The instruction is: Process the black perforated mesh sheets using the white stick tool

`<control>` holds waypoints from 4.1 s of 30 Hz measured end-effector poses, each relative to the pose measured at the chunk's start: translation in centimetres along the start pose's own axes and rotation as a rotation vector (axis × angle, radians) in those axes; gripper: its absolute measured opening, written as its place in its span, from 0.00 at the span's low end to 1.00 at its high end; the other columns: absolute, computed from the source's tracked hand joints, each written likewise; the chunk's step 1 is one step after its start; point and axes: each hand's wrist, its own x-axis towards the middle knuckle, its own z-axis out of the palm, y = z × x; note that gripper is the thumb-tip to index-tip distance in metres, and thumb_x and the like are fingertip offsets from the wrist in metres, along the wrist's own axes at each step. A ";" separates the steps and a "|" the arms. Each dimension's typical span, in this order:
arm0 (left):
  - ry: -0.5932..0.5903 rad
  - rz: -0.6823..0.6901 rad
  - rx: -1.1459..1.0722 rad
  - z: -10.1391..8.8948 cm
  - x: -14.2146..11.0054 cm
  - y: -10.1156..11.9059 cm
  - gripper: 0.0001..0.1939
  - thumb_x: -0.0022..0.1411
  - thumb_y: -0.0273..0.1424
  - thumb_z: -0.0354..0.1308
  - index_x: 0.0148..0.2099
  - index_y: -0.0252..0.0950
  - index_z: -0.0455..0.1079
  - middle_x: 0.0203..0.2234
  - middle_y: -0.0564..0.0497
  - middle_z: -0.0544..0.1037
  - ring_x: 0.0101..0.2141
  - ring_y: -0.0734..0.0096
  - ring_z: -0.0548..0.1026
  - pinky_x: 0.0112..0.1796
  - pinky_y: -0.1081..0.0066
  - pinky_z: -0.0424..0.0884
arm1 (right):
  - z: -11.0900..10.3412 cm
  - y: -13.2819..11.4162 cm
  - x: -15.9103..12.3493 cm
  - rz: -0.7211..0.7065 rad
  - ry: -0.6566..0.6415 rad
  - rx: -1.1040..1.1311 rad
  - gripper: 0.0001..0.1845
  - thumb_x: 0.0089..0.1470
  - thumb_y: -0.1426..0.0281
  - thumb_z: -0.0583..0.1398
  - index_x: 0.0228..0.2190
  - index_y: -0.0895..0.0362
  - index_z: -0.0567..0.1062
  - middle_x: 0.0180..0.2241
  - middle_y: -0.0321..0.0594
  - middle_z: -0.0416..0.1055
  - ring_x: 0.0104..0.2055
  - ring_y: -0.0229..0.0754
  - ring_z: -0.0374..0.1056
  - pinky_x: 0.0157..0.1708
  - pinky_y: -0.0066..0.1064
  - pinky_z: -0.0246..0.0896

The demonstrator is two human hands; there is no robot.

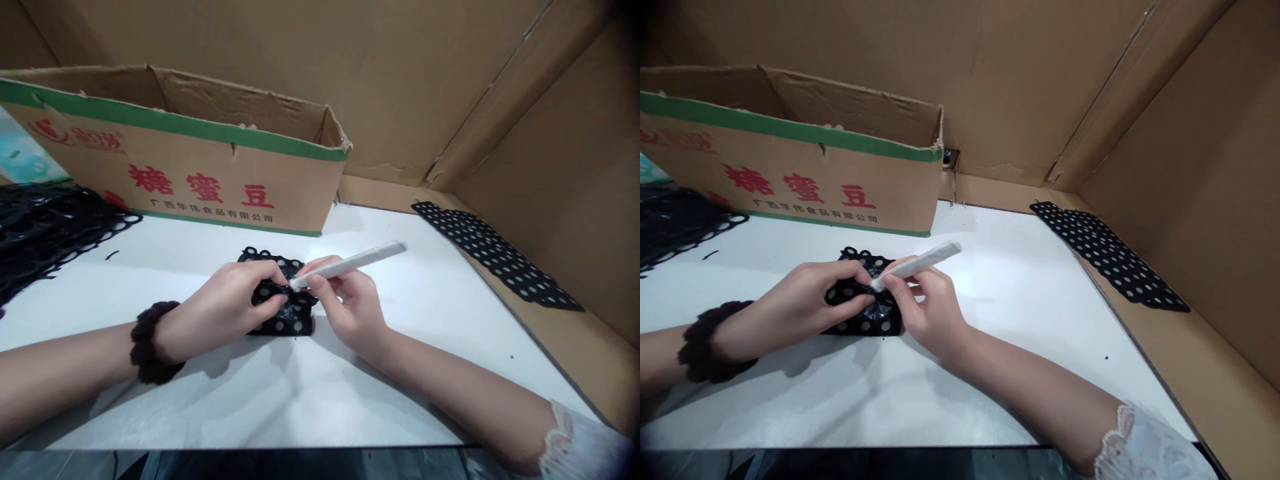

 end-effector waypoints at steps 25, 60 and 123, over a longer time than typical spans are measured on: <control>-0.053 -0.051 -0.035 -0.1 0.1 -0.2 0.13 0.59 0.43 0.54 0.36 0.39 0.68 0.25 0.56 0.74 0.25 0.73 0.69 0.27 0.75 0.60 | 0.1 0.5 -0.1 0.008 0.005 0.005 0.06 0.57 0.72 0.56 0.30 0.57 0.73 0.33 0.40 0.71 0.36 0.38 0.70 0.27 0.25 0.68; 0.033 -0.010 -0.032 0.2 -0.3 -0.4 0.05 0.58 0.35 0.57 0.35 0.40 0.69 0.25 0.61 0.76 0.25 0.78 0.71 0.28 0.78 0.61 | 0.0 -0.2 0.1 0.038 -0.020 0.048 0.06 0.57 0.72 0.56 0.29 0.59 0.73 0.31 0.40 0.72 0.33 0.36 0.69 0.29 0.26 0.68; 0.013 -0.065 -0.084 0.4 -0.7 0.1 0.07 0.59 0.36 0.55 0.34 0.38 0.68 0.25 0.58 0.75 0.25 0.76 0.69 0.28 0.76 0.61 | 0.4 0.2 0.0 -0.092 -0.084 -0.060 0.04 0.56 0.73 0.58 0.30 0.58 0.72 0.32 0.41 0.72 0.34 0.37 0.69 0.26 0.25 0.67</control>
